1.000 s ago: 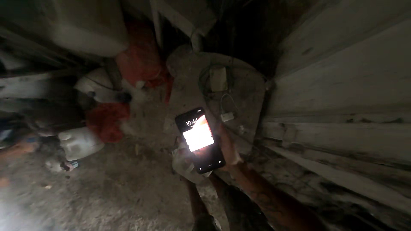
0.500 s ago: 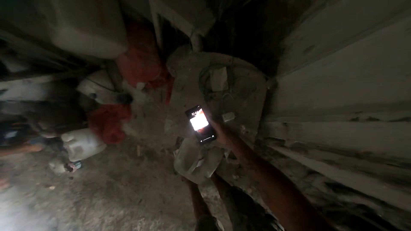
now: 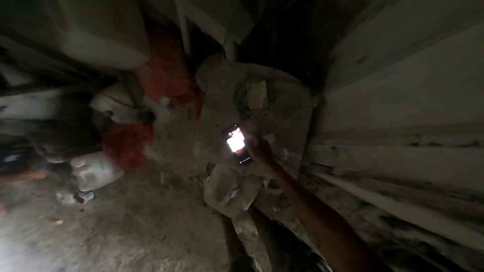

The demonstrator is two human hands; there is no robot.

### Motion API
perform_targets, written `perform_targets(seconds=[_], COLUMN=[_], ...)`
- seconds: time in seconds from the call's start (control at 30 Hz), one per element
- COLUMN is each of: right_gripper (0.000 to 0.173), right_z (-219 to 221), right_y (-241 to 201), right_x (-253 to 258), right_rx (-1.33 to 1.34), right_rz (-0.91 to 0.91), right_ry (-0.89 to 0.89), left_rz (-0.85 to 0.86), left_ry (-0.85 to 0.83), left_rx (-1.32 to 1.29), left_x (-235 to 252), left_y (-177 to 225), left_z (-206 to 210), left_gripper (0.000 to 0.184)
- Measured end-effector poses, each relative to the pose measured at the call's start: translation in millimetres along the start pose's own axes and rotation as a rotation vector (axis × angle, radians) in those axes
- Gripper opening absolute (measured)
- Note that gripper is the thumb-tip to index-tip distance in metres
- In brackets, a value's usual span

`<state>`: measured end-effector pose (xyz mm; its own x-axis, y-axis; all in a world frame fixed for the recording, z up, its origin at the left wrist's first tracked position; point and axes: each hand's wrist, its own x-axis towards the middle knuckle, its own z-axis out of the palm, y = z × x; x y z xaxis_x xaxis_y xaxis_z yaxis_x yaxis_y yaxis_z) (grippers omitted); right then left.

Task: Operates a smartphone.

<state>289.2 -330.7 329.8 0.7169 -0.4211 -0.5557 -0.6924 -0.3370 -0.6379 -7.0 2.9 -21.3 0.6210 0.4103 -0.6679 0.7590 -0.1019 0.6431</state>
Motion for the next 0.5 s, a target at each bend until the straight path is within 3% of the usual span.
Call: perform_targets(seconds=[0.13, 0.23, 0.3, 0.5], right_gripper=[0.036, 0.062, 0.057, 0.085], right_z=[3, 6, 10, 9], right_y=[-3, -10, -15, -29], right_x=[-8, 8, 21, 32], right_rx=[-0.197, -0.281, -0.371, -0.57], right_rz=[-0.086, -0.216, -0.318, -0.419], right_ry=[0.134, -0.015, -0.099, -0.249], left_rz=[-0.065, -0.052, -0.026, -0.012], left_ry=[0.018, 0.019, 0.008, 0.021], left_rx=[-0.004, 0.061, 0.159, 0.075], left_x=[-1, 0, -3, 4], left_y=[1, -3, -1, -16], left_z=[1, 1, -1, -4], left_gripper=[0.056, 0.055, 0.053, 0.056])
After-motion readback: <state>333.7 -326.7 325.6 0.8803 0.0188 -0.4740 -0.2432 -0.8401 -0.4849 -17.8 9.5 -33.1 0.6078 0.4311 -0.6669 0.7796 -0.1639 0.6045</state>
